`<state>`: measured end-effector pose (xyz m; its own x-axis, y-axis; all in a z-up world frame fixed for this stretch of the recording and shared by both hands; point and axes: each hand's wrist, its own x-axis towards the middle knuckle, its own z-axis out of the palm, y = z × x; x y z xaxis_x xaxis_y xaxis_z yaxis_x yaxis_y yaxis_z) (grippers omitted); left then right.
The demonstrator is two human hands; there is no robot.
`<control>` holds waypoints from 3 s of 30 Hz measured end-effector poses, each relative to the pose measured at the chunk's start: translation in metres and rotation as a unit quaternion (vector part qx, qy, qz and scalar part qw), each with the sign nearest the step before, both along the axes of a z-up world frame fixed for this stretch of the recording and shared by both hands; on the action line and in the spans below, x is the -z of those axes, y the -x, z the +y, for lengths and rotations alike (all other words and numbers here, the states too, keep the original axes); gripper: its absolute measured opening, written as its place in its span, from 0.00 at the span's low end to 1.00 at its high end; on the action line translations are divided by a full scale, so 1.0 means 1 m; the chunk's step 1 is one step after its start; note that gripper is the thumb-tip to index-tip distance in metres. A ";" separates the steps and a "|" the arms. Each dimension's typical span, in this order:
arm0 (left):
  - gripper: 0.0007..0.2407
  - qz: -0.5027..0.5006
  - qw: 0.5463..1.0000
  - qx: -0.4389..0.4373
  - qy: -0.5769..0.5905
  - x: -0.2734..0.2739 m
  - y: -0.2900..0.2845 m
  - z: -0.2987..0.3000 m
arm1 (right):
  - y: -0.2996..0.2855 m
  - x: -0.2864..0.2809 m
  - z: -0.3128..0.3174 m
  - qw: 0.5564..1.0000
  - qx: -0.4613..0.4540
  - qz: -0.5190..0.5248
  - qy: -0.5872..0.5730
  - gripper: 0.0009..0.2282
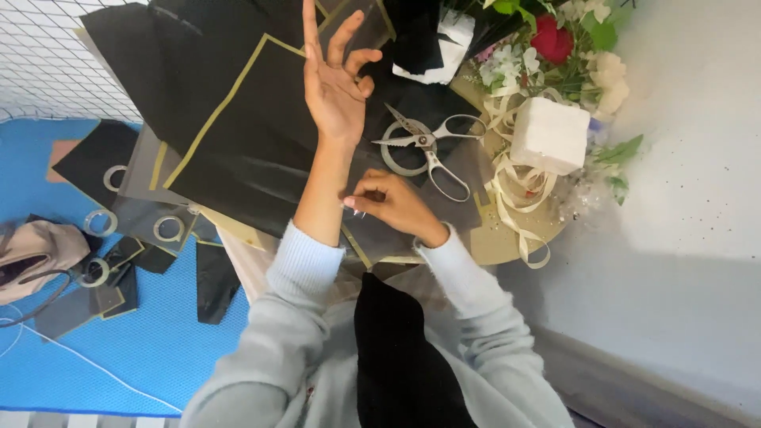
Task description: Wrapping a bouquet of flowers with black decorative paper and securing it with tape and ribbon.
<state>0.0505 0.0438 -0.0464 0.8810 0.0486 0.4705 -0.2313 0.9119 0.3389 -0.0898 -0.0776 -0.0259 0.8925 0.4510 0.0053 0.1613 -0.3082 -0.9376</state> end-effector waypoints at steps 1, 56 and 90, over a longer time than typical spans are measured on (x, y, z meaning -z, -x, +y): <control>0.25 0.002 1.000 0.000 0.000 0.001 -0.001 0.000 | 0.000 0.000 0.000 1.000 0.000 0.002 0.000 0.07; 0.18 -0.042 0.997 0.057 -0.034 -0.015 0.003 -0.003 | 0.034 0.015 0.028 0.986 0.078 -0.025 0.145 0.07; 0.45 0.152 0.832 -0.067 -0.529 0.052 -0.128 -0.061 | -0.202 0.100 -0.163 0.944 0.312 -0.092 -0.045 0.43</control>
